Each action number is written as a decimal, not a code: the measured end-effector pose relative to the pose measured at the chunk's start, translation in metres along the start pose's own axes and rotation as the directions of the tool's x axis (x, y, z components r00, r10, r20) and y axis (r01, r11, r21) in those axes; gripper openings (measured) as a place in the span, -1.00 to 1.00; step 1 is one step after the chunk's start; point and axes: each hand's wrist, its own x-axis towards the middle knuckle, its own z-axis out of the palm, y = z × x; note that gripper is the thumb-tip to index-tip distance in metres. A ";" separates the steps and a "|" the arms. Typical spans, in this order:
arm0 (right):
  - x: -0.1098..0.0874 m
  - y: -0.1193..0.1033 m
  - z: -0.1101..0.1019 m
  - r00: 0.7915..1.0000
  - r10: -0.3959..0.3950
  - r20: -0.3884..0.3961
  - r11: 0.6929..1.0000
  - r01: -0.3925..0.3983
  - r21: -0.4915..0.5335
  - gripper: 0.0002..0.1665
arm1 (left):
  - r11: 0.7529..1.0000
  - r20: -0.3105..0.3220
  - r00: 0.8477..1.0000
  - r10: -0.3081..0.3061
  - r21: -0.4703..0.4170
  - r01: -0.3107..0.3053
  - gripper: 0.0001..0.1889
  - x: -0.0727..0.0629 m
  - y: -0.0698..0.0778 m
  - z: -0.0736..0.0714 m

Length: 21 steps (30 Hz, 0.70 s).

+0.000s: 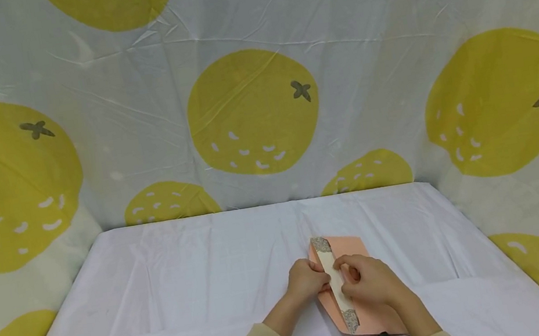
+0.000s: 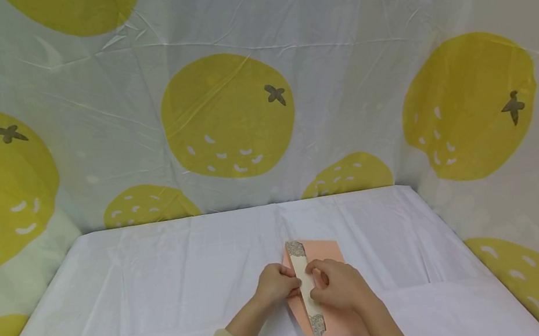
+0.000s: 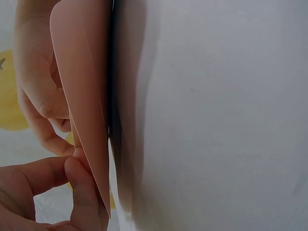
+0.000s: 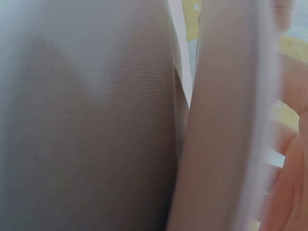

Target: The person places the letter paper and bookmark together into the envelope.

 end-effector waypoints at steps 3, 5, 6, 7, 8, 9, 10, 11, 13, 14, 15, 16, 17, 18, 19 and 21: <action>0.000 0.000 -0.001 1.000 -0.001 0.000 1.000 0.001 0.001 -0.53 | 1.000 0.007 1.000 0.001 0.001 -0.001 -0.83 0.000 0.002 0.002; 0.000 0.001 -0.001 1.000 -0.003 0.001 1.000 0.003 0.001 -0.52 | 1.000 0.013 1.000 -0.006 -0.005 0.006 -0.82 0.000 0.002 0.003; 0.000 0.001 -0.001 1.000 -0.005 0.000 1.000 0.005 0.003 -0.52 | 1.000 0.016 1.000 -0.012 -0.010 0.012 -0.82 0.000 0.002 0.004; 0.000 0.001 0.000 1.000 -0.010 0.000 1.000 0.010 0.004 -0.52 | 1.000 0.020 1.000 -0.019 -0.018 0.019 -0.82 0.001 0.001 0.005; 0.000 0.001 0.000 1.000 -0.012 -0.001 1.000 0.012 0.002 -0.52 | 0.999 0.024 0.999 -0.025 -0.029 0.026 -0.82 0.001 0.001 0.006; 0.000 0.001 0.000 1.000 -0.014 -0.001 1.000 0.014 0.000 -0.52 | 0.998 0.028 0.999 -0.031 -0.045 0.032 -0.83 0.001 0.000 0.008; 0.000 0.001 0.000 1.000 -0.021 -0.003 1.000 0.021 0.000 -0.52 | 0.998 0.034 0.999 -0.034 -0.061 0.036 -0.83 0.002 0.000 0.008; 0.000 0.001 0.000 1.000 -0.028 -0.004 1.000 0.028 -0.004 -0.52 | 0.996 0.039 0.999 -0.037 -0.078 0.040 -0.84 0.002 -0.001 0.010; 0.000 0.001 0.000 0.999 -0.037 -0.006 0.999 0.037 -0.007 -0.53 | 0.993 0.047 0.998 -0.043 -0.107 0.047 -0.85 0.003 -0.002 0.012; 0.000 0.001 0.000 0.999 -0.039 -0.008 0.999 0.039 -0.006 -0.52 | 0.992 0.050 0.998 -0.044 -0.119 0.050 -0.85 0.003 -0.002 0.013; 0.000 0.001 0.000 0.999 -0.042 -0.008 0.999 0.042 -0.007 -0.52 | 0.990 0.052 0.998 -0.045 -0.129 0.051 -0.86 0.003 -0.002 0.014; 0.000 0.001 0.000 0.999 -0.046 -0.009 0.999 0.046 -0.006 -0.52 | 0.989 0.054 0.998 -0.046 -0.138 0.053 -0.86 0.003 -0.003 0.015; 0.000 0.001 0.000 0.999 -0.049 -0.010 0.999 0.048 -0.006 -0.52 | 0.988 0.054 0.997 -0.047 -0.145 0.054 -0.85 0.004 -0.003 0.016; 0.000 0.001 0.000 0.999 -0.051 -0.010 0.999 0.051 -0.006 -0.52 | 0.987 0.054 0.997 -0.050 -0.152 0.058 -0.85 0.004 -0.004 0.017; 0.000 0.001 0.000 0.998 -0.054 -0.010 0.999 0.054 -0.005 -0.52 | 0.985 0.055 0.997 -0.051 -0.160 0.059 -0.85 0.005 -0.004 0.017; -0.001 0.001 0.000 0.998 -0.058 -0.010 0.998 0.058 -0.006 -0.52 | 0.983 0.058 0.997 -0.054 -0.173 0.063 -0.85 0.005 -0.004 0.019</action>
